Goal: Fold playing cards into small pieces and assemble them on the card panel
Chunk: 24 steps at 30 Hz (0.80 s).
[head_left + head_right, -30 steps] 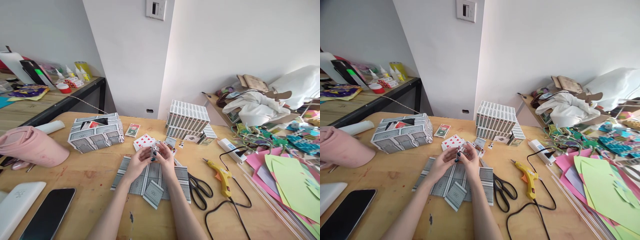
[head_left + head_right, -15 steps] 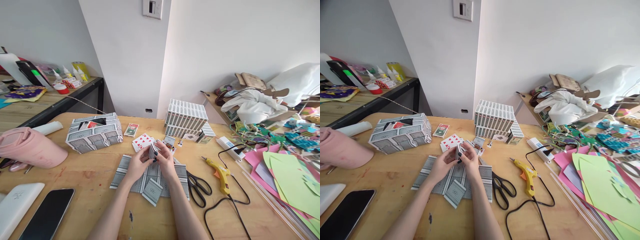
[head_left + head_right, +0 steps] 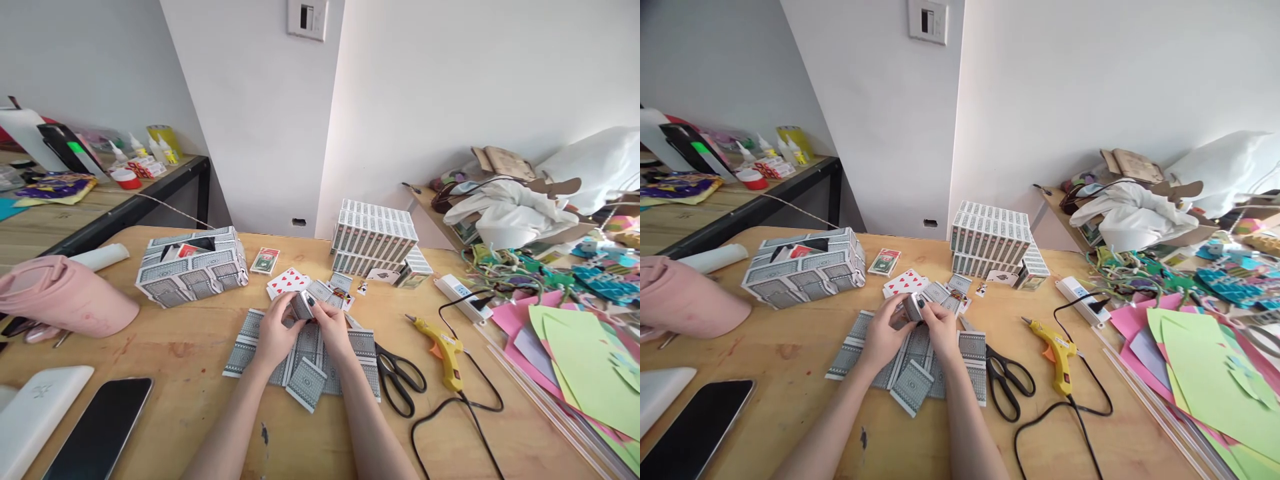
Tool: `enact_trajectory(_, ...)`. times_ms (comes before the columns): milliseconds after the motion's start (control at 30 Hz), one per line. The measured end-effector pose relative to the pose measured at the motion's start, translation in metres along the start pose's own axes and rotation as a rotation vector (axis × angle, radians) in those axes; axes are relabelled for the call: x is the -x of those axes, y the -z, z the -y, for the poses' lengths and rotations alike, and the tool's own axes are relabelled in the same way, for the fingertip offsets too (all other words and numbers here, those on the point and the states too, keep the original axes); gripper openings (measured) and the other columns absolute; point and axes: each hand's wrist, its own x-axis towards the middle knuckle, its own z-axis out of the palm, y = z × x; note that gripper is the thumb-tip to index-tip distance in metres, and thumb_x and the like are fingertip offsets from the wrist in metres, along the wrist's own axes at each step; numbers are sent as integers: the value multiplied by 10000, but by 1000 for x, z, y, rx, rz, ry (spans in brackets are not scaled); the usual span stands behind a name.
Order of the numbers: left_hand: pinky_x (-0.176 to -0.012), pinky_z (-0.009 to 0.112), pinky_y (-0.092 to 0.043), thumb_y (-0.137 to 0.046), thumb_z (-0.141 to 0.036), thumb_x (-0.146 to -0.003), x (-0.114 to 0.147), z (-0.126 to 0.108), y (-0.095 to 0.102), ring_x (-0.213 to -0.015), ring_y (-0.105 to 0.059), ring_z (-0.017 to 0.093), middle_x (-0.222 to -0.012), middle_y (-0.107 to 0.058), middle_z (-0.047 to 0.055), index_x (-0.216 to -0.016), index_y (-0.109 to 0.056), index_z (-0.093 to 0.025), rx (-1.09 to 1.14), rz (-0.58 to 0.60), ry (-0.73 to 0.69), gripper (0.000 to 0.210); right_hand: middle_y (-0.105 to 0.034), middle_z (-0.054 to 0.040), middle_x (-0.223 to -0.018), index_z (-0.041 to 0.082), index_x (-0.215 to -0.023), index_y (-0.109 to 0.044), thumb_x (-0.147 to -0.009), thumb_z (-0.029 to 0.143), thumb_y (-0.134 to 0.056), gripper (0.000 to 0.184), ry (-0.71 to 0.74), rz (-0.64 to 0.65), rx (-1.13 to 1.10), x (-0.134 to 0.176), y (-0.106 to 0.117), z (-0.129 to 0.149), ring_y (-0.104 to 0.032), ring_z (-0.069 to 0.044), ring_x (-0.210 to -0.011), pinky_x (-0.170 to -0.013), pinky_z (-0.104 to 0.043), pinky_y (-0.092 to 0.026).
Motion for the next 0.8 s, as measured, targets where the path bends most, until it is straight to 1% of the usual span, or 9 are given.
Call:
enact_trajectory(233,-911,372,-470,-562,-136,-724,2,1,3,-1156,-469,226,-1222,-492,83,-1196,-447,-234,-27,12,-28,495,-612,-7,-655,194,-733,-719,-716,437,-605,269,-19,16,-30,1,1,0,-476,-156,-621,-638,-293,-378)
enact_trajectory(333,-933,378,-454,-554,-134,-733,2,2,3,-1152,-476,223,-1228,-494,78,-1207,-443,-240,-68,7,-43,499,-630,-15,-683,200,-757,-727,-729,423,-598,259,10,23,27,1,1,1,-504,-166,-648,-664,-305,-392)
enact_trajectory(433,-945,389,-443,-543,-132,-740,2,3,5,-1159,-471,228,-1232,-498,78,-1218,-445,-244,-118,20,-57,500,-644,-25,-703,201,-763,-725,-728,409,-601,245,36,-7,91,1,1,0,-533,-185,-689,-679,-314,-408)
enact_trajectory(567,-943,394,-445,-541,-122,-731,2,3,6,-1159,-472,233,-1228,-509,75,-1217,-455,-240,-171,32,-82,507,-641,-24,-680,182,-736,-708,-724,395,-603,238,42,-59,146,2,0,-3,-546,-176,-661,-634,-290,-417)
enact_trajectory(800,-938,397,-450,-542,-101,-713,2,6,4,-1148,-478,228,-1216,-508,78,-1204,-450,-227,-180,25,-86,514,-638,-33,-671,137,-725,-659,-750,371,-560,255,70,-87,269,3,-1,-7,-548,-162,-640,-602,-265,-423)
